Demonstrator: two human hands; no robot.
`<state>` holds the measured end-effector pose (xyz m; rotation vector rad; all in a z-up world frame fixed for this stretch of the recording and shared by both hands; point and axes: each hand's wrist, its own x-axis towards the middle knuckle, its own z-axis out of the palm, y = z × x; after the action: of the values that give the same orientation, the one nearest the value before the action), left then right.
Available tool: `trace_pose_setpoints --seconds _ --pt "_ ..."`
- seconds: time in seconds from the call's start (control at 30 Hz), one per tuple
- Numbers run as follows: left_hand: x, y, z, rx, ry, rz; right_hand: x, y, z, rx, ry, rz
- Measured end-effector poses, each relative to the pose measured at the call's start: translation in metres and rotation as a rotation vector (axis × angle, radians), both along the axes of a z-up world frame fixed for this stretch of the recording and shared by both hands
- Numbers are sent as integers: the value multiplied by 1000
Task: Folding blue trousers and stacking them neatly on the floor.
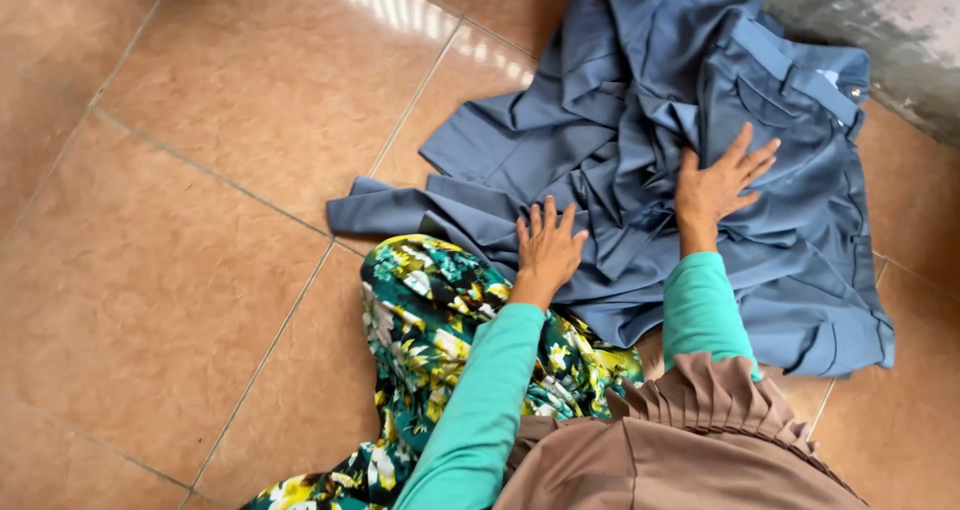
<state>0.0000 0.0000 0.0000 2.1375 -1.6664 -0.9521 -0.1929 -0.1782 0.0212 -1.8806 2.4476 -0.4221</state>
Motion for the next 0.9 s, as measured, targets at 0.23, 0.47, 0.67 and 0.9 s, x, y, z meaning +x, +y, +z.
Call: trace_pose_setpoints --seconds 0.23,0.47,0.67,0.9 --pt "38 8 -6 -3 211 25 -48 -41 -83 -392 -518 107" --pt "115 -3 37 -65 1118 683 145 125 28 -149 -947 672" --pt "207 27 -66 -146 373 830 207 194 54 287 -1054 1105" --pt "249 48 -24 -243 -92 996 136 149 84 -483 -505 714"
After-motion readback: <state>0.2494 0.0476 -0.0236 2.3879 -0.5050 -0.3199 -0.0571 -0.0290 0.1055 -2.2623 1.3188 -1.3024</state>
